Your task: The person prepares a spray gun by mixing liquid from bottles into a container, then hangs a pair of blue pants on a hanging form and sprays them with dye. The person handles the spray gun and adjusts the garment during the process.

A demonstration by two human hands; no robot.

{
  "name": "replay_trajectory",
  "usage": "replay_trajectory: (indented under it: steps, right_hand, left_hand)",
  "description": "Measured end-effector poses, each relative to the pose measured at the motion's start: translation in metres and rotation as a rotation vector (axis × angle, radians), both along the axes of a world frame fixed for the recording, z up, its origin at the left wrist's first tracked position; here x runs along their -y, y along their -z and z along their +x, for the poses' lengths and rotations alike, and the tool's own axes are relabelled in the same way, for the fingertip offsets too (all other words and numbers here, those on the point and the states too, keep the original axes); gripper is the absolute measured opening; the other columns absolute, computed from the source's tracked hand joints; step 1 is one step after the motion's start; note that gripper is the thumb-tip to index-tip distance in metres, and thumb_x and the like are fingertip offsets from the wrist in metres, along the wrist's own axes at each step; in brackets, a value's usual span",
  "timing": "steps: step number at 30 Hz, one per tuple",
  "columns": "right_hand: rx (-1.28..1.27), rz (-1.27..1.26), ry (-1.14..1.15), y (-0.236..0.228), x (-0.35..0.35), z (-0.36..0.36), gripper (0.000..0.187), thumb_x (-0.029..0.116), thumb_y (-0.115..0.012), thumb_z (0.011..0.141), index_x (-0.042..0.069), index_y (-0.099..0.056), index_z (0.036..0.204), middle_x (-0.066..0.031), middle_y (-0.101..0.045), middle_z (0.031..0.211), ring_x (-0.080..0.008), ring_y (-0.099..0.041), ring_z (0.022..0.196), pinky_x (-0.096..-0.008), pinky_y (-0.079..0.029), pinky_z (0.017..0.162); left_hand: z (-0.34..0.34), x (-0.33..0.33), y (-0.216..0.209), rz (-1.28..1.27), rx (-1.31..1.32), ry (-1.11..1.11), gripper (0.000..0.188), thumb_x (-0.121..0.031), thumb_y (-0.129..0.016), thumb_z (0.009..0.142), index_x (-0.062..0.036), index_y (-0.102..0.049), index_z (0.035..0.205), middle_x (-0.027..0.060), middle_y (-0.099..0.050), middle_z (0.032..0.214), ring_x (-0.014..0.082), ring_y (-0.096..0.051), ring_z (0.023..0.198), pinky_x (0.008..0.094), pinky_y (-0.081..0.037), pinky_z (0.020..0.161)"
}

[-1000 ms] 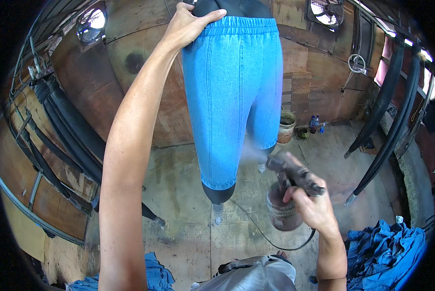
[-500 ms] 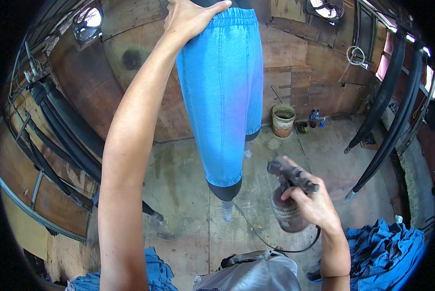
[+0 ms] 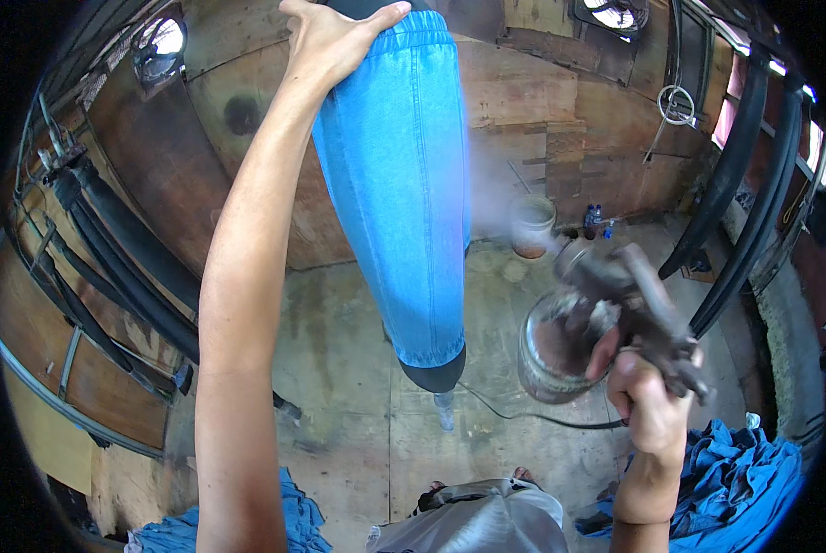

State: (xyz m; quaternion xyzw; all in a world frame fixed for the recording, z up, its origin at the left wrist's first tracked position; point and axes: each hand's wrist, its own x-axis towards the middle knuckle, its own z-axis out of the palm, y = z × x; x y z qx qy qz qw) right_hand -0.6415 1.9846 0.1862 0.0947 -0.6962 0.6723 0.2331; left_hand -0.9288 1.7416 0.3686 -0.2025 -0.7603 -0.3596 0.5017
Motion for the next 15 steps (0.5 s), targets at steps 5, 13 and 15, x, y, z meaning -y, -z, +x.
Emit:
replay_trajectory:
  steps: [5,13,15]
  right_hand:
    - [0.404,0.272,-0.189,0.049,-0.022,-0.006,0.069,0.003,-0.055,0.080,0.003,-0.051,0.148,-0.0131,-0.073,0.087,-0.0138,-0.065,0.076,-0.0292,-0.053,0.079]
    - [0.557,0.245,-0.102,0.125,-0.008,0.019,0.066,0.003,-0.053,0.077,-0.002,-0.054,0.143,-0.0197,-0.072,0.112,-0.0223,-0.070,0.090,-0.0318,-0.052,0.089]
    - [0.566,0.120,-0.090,0.136,-0.001,0.024,0.062,0.002,-0.051,0.079,-0.004,-0.054,0.141,-0.0162,-0.072,0.106,-0.0176,-0.064,0.081,-0.0296,-0.048,0.079]
  left_hand:
    - [0.014,-0.037,0.003,0.068,-0.033,-0.264,0.102,-0.043,-0.090,0.070,0.0061,-0.029,0.135,0.0342,-0.053,0.128,0.0437,-0.054,0.123,0.0486,-0.044,0.105]
    - [-0.010,-0.105,0.016,0.180,-0.149,-0.378,0.101,-0.043,-0.078,0.080,0.0140,-0.025,0.146,0.0479,-0.025,0.149,0.0598,-0.021,0.145,0.0669,-0.009,0.119]
    - [-0.012,-0.099,0.028,0.065,-0.218,-0.367,0.088,-0.037,-0.078,0.080,0.0125,-0.034,0.139,0.0447,-0.036,0.140,0.0536,-0.036,0.133,0.0612,-0.023,0.114]
